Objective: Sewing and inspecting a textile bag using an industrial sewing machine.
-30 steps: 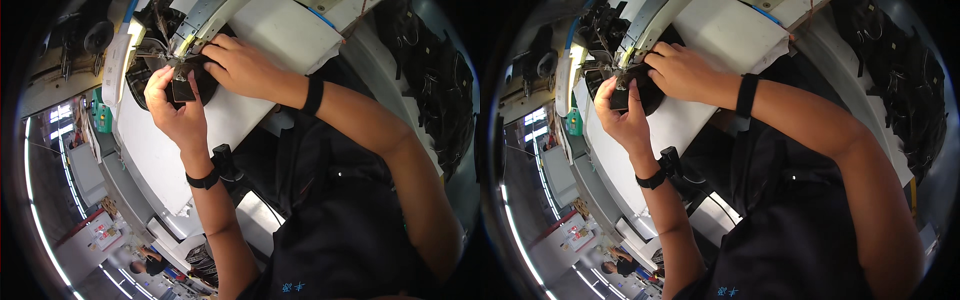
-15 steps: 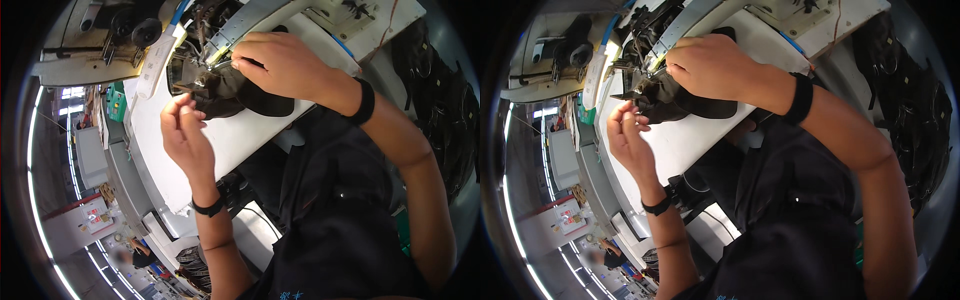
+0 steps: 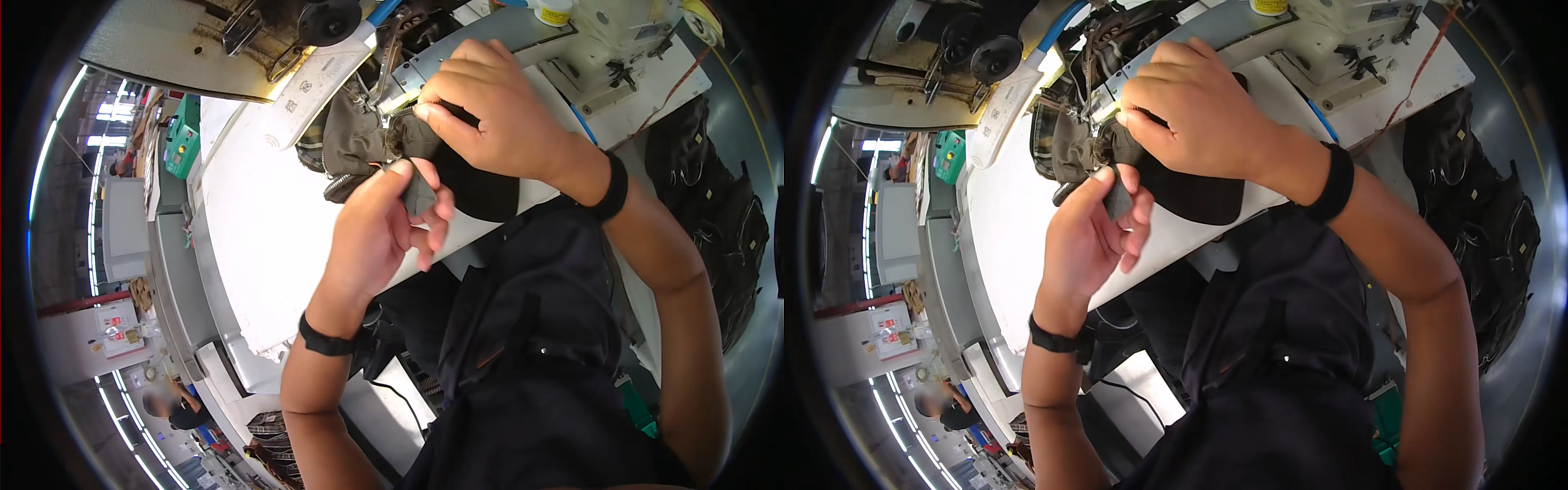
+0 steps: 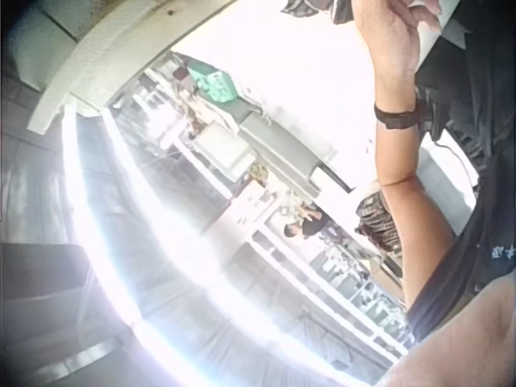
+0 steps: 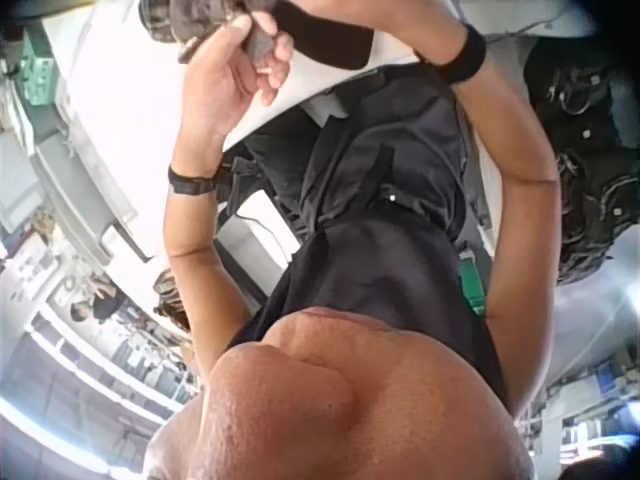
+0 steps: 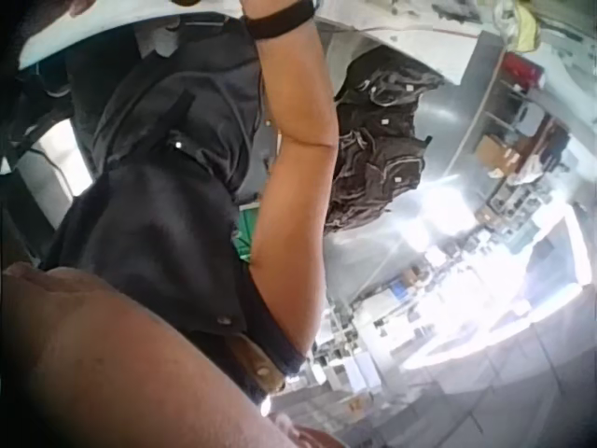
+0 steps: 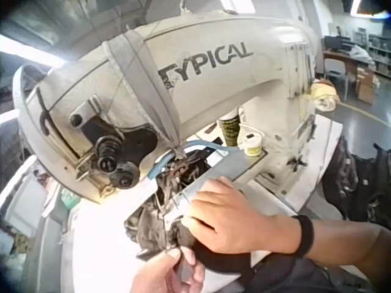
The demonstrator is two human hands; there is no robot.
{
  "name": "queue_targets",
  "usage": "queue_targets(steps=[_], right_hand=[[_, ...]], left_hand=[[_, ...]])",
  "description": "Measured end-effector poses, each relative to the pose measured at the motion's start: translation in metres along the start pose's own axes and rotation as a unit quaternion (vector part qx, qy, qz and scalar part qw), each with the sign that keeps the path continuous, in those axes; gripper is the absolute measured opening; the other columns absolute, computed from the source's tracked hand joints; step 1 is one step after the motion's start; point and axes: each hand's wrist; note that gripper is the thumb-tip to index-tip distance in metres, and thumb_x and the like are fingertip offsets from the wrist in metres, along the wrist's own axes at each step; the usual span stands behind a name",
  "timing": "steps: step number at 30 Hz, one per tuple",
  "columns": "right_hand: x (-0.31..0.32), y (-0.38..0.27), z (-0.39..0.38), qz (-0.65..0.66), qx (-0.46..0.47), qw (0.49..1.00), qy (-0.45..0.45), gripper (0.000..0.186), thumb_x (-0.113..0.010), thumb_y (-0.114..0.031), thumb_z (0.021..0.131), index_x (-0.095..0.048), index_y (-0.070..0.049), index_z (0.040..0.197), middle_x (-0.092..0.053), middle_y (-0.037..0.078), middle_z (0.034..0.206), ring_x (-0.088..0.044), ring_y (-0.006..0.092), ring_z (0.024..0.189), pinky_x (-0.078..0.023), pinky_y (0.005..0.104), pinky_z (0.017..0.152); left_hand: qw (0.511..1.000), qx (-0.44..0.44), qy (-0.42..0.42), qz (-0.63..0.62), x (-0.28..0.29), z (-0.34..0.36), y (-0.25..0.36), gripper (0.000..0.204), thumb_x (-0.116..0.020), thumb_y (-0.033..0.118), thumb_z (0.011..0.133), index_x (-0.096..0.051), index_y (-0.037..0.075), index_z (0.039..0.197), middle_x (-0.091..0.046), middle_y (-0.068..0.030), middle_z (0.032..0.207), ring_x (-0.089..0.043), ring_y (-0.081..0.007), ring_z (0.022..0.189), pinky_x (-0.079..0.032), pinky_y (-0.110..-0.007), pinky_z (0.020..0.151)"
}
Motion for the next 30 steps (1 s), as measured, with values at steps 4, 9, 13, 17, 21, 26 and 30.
queue_targets(steps=[4, 9, 13, 17, 21, 26, 30], right_hand=[[-0.002, 0.005, 0.013, -0.004, 0.005, 0.999, -0.038, 0.012, -0.067, -0.020, 0.089, -0.067, -0.010, 0.082, -0.062, 0.002, 0.076, -0.057, 0.0236, 0.086, -0.042, 0.0396, 0.086], [0.006, 0.010, 0.020, 0.010, -0.016, 0.994, -0.108, 0.014, -0.069, -0.019, 0.094, -0.067, -0.008, 0.086, -0.060, 0.001, 0.078, -0.055, 0.0203, 0.084, -0.042, 0.0357, 0.087], [0.010, 0.013, 0.022, 0.051, -0.023, 0.992, -0.116, 0.014, -0.071, -0.020, 0.094, -0.067, -0.008, 0.087, -0.058, 0.001, 0.077, -0.054, 0.0187, 0.082, -0.042, 0.0348, 0.088], [0.011, 0.013, 0.027, 0.050, -0.036, 0.988, -0.141, 0.016, -0.071, -0.020, 0.094, -0.067, -0.006, 0.087, -0.055, 0.003, 0.074, -0.053, 0.0191, 0.081, -0.043, 0.0343, 0.081], [0.005, 0.010, 0.040, 0.104, -0.086, 0.981, -0.137, 0.025, -0.071, -0.020, 0.086, -0.060, -0.005, 0.069, -0.057, 0.010, 0.060, -0.056, 0.0280, 0.057, -0.045, 0.0397, 0.062], [0.011, 0.008, 0.042, 0.072, -0.146, 0.959, -0.234, 0.017, -0.073, -0.021, 0.092, -0.067, -0.005, 0.087, -0.057, 0.004, 0.081, -0.053, 0.0202, 0.078, -0.044, 0.0349, 0.074], [0.012, 0.011, 0.042, 0.077, -0.116, 0.963, -0.230, 0.016, -0.073, -0.021, 0.092, -0.068, -0.006, 0.088, -0.058, 0.004, 0.083, -0.053, 0.0202, 0.079, -0.044, 0.0349, 0.074]], left_hand=[[0.956, -0.014, 0.013, 0.293, 0.001, -0.022, 0.016, 0.041, -0.039, 0.032, 0.113, -0.063, -0.001, 0.106, -0.069, -0.0169, 0.096, -0.065, -0.0179, 0.064, -0.049, -0.029, 0.048], [0.608, -0.382, 0.227, 0.658, 0.014, -0.019, 0.014, 0.023, -0.061, 0.018, 0.101, -0.064, 0.000, 0.116, -0.069, -0.0158, 0.115, -0.068, -0.0260, 0.093, -0.053, -0.035, 0.079], [0.535, -0.467, 0.180, 0.681, 0.026, 0.008, -0.004, 0.054, -0.077, 0.000, 0.079, -0.064, 0.002, 0.131, -0.067, -0.0148, 0.123, -0.062, -0.0344, 0.116, -0.047, -0.045, 0.104], [0.493, -0.541, 0.220, 0.645, 0.027, 0.024, -0.016, 0.053, -0.073, -0.010, 0.074, -0.069, 0.002, 0.126, -0.067, -0.0133, 0.119, -0.066, -0.0314, 0.108, -0.054, -0.042, 0.092], [0.492, -0.545, 0.231, 0.638, 0.026, 0.024, -0.018, 0.055, -0.073, -0.011, 0.073, -0.069, 0.002, 0.126, -0.067, -0.0134, 0.118, -0.066, -0.0319, 0.107, -0.053, -0.043, 0.092], [0.532, -0.529, 0.240, 0.616, 0.032, 0.022, -0.022, 0.049, -0.077, -0.005, 0.079, -0.067, 0.001, 0.127, -0.069, -0.0142, 0.124, -0.067, -0.0323, 0.113, -0.052, -0.041, 0.100], [0.538, -0.540, 0.229, 0.605, 0.040, 0.025, -0.021, 0.046, -0.079, -0.001, 0.082, -0.066, 0.001, 0.126, -0.071, -0.0151, 0.127, -0.067, -0.0311, 0.118, -0.050, -0.039, 0.104]])
Point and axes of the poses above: each hand's wrist, its own z-axis towards the middle knuckle, its own x-axis out of the back of the hand, y = z × x
